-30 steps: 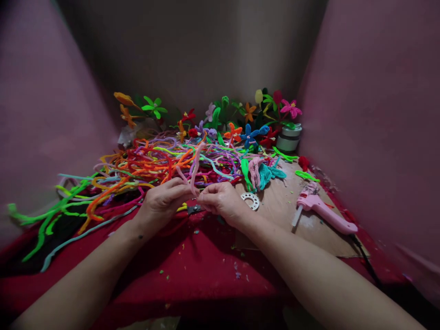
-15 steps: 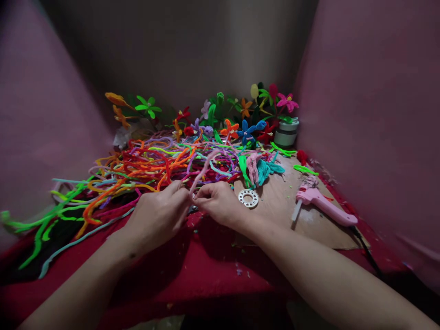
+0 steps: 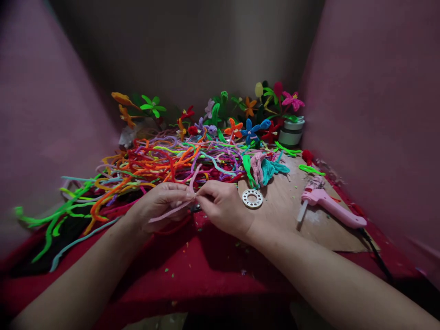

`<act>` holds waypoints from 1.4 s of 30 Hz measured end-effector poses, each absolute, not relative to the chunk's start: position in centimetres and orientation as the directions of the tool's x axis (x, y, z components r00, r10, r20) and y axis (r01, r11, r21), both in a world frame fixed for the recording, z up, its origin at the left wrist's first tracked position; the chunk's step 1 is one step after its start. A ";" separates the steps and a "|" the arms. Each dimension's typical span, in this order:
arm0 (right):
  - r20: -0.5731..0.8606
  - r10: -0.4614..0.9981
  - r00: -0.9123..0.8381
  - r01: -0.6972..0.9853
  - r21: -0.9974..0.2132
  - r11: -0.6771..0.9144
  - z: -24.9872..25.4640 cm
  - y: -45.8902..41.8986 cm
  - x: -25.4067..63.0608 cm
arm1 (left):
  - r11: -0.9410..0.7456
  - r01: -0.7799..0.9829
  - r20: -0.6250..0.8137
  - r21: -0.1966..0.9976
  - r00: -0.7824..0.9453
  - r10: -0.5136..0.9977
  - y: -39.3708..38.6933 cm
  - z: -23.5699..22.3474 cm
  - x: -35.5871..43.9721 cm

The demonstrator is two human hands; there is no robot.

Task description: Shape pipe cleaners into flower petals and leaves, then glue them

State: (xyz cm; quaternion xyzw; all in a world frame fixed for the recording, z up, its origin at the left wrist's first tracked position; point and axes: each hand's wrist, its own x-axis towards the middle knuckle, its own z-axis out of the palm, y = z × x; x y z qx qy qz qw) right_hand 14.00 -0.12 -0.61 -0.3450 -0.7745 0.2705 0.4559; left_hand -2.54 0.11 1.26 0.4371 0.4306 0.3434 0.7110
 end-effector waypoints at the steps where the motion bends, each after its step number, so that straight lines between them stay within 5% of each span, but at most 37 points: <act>1: 0.409 0.852 -0.326 0.202 -0.851 0.486 -0.4 0.0 14.0 | 0.347 -0.102 -0.288 0.932 0.372 0.882 0.1 1.3 -2.5; 3: 0.209 0.921 -0.328 0.042 -0.971 0.235 -0.1 0.3 13.9 | 0.285 -0.088 -0.239 0.955 0.343 0.908 -0.1 1.4 -2.5; 6: 0.117 0.924 -0.364 -0.132 -0.989 0.073 0.0 0.7 13.9 | 0.143 -0.026 -0.130 0.989 0.281 0.951 -0.4 1.7 -2.5; 16: 0.112 0.899 -0.422 -0.234 -0.972 0.011 -0.5 1.0 14.0 | -0.393 0.321 0.322 0.861 0.253 0.912 -1.1 2.3 -2.4; 20: 0.138 0.890 -0.434 -0.231 -0.972 0.038 -0.3 0.8 14.0 | -0.507 0.310 0.440 0.804 0.262 0.859 -0.8 1.9 -2.5; 35: 0.197 0.876 -0.439 -0.116 -0.980 0.163 0.6 0.0 14.3 | -0.542 0.294 0.448 0.788 0.330 0.831 -1.5 2.2 -2.8; 39: 0.370 0.844 -0.389 0.035 -0.909 0.415 1.6 -1.1 14.4 | -0.411 0.306 0.326 0.858 0.293 0.899 -2.3 2.7 -2.6; 42: 0.635 0.691 -0.345 0.191 -0.673 0.714 1.6 -1.6 14.3 | -0.214 0.264 0.130 0.940 0.303 0.944 -2.3 2.9 -2.5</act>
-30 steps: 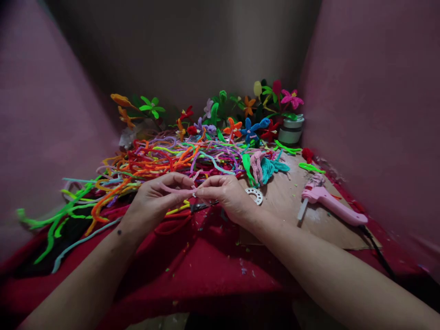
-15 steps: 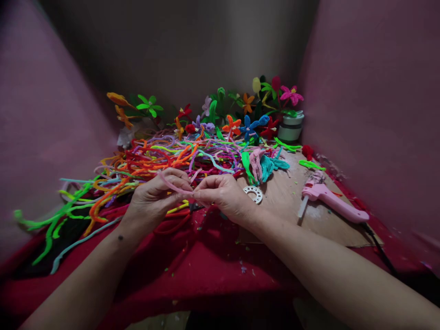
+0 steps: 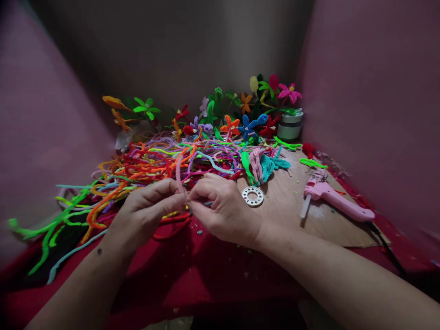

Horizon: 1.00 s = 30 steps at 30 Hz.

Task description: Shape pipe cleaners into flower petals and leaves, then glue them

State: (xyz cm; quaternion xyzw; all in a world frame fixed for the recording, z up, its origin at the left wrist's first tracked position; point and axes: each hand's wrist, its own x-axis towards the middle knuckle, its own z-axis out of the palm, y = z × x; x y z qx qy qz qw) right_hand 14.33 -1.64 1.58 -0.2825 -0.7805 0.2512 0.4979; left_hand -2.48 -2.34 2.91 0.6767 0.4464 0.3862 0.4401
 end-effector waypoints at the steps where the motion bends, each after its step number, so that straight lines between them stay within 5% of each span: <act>1: 0.699 0.626 -0.346 0.236 -0.581 0.779 1.4 -1.7 14.3 | -0.148 0.222 0.070 0.964 0.325 0.943 -2.2 2.8 -2.4; 3: 0.763 0.539 -0.357 0.312 -0.447 0.839 0.8 -1.5 14.2 | -0.063 0.141 0.007 0.988 0.366 0.931 -1.7 2.5 -2.3; 6: 0.745 0.566 -0.352 0.386 -0.436 0.813 0.1 -1.1 14.0 | -0.094 0.151 0.042 0.984 0.316 0.948 -1.3 2.0 -2.0; 10: 0.560 0.770 -0.306 0.331 -0.695 0.638 0.3 -0.6 13.9 | -0.309 0.395 0.272 0.865 0.150 0.951 -1.7 1.8 -1.7; 13: 0.250 0.896 -0.367 0.108 -0.945 0.308 0.6 -0.1 14.1 | -0.344 0.465 0.327 0.816 0.119 0.937 -1.9 2.0 -1.9; 17: 0.066 0.880 -0.471 -0.099 -0.995 0.021 0.7 0.5 14.3 | -0.291 0.422 0.283 0.858 0.082 0.955 -1.6 2.5 -2.5; 25: 0.016 0.898 -0.439 -0.147 -0.988 -0.054 0.1 0.8 14.3 | -0.259 0.481 0.213 0.838 0.149 0.966 -1.7 3.1 -3.0; 30: 0.051 0.917 -0.396 0.027 -0.997 0.067 0.1 0.6 14.2 | -0.174 0.419 0.131 0.891 0.130 0.983 -1.5 2.7 -3.0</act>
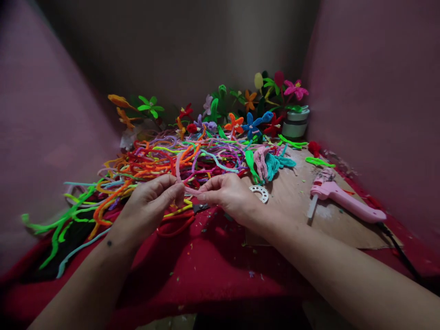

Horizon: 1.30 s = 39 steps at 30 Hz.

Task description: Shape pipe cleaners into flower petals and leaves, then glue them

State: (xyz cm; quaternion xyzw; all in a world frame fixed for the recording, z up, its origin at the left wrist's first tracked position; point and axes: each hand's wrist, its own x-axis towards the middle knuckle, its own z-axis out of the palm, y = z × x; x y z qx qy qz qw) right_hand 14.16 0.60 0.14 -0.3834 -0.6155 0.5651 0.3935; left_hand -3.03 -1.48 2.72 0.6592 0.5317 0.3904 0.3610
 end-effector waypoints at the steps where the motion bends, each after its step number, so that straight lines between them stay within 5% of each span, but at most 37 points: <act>1: 0.131 0.928 -0.348 0.089 -0.981 0.172 0.2 0.4 14.1 | -0.126 0.361 0.083 0.924 0.132 0.988 -1.4 2.6 -3.1; 4: 0.463 0.852 -0.244 0.253 -0.818 0.516 0.5 -0.4 13.9 | 0.060 0.117 -0.079 0.991 0.169 0.982 -1.0 2.2 -3.3; 6: 0.531 0.812 -0.244 0.263 -0.770 0.582 0.6 -0.6 13.8 | 0.121 0.011 -0.121 0.993 0.185 0.975 -0.9 2.2 -3.5; 10: 0.223 0.911 -0.346 0.020 -0.969 0.244 0.4 0.1 14.0 | 0.071 0.008 -0.071 0.997 0.155 0.985 -0.9 2.5 -3.7; 14: 0.081 0.886 -0.456 -0.190 -0.982 -0.008 -0.1 0.8 14.1 | 0.021 0.028 -0.025 0.999 0.138 0.990 -1.1 2.9 -3.6; 17: 0.059 0.886 -0.459 -0.174 -0.984 -0.025 -0.1 0.6 14.1 | -0.013 0.065 0.004 0.998 0.141 0.990 -1.3 3.0 -3.4; 23: 0.138 0.930 -0.341 0.112 -0.976 0.186 0.7 0.0 14.1 | -0.111 0.213 0.087 0.971 0.116 0.989 -1.3 2.7 -3.4; 31: 0.113 0.889 -0.444 -0.030 -0.993 0.111 0.7 -0.2 13.8 | -0.132 0.287 0.096 0.949 0.136 0.986 -1.6 3.2 -3.0; 35: 0.125 0.914 -0.387 0.002 -0.991 0.137 0.8 -0.3 13.6 | -0.300 0.455 0.278 0.839 0.115 0.954 -1.8 2.6 -2.6; 39: 0.187 0.924 -0.333 0.026 -0.978 0.207 1.1 -0.6 13.6 | -0.535 0.661 0.557 0.526 0.208 0.804 -1.9 1.8 -2.6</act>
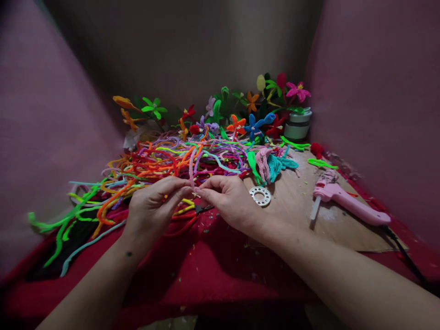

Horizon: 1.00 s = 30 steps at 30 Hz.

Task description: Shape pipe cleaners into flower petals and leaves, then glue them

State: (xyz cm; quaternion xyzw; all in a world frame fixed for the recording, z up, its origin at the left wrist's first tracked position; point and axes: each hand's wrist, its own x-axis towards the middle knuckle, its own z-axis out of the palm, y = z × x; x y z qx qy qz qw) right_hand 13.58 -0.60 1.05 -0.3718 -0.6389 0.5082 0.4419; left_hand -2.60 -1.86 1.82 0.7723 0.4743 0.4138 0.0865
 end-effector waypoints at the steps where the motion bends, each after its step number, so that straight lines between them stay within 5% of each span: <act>1: 0.219 0.922 -0.318 0.053 -0.967 0.248 1.1 -0.7 13.6 | -0.577 0.693 0.611 0.432 0.246 0.753 -1.8 1.6 -2.6; 5: 0.370 0.889 -0.272 0.191 -0.884 0.426 0.9 -0.9 13.6 | -0.666 0.736 0.717 0.124 0.398 0.573 -1.6 1.1 -2.7; 8: 0.436 0.851 -0.294 0.264 -0.818 0.511 0.5 -0.9 13.6 | -0.658 0.753 0.668 0.027 0.476 0.572 -1.6 1.1 -2.6; 12: 0.551 0.774 -0.311 0.314 -0.709 0.631 0.3 -1.0 13.8 | -0.641 0.759 0.600 0.112 0.463 0.653 -2.1 1.8 -2.6; 16: 0.803 0.556 -0.215 0.433 -0.432 0.791 0.8 -1.1 14.4 | -0.640 0.743 0.531 0.198 0.468 0.707 -2.4 2.4 -2.5; 20: 0.840 0.453 -0.300 0.523 -0.252 0.814 1.2 -0.9 14.8 | -0.668 0.713 0.507 0.212 0.504 0.699 -2.5 2.4 -2.4; 24: 0.740 0.561 -0.371 0.522 -0.333 0.785 1.5 -0.9 14.6 | -0.649 0.719 0.511 0.248 0.472 0.718 -2.4 2.5 -2.5; 30: 0.382 0.858 -0.344 0.347 -0.797 0.494 2.2 -1.2 14.3 | -0.602 0.728 0.501 0.329 0.406 0.764 -2.5 2.5 -2.6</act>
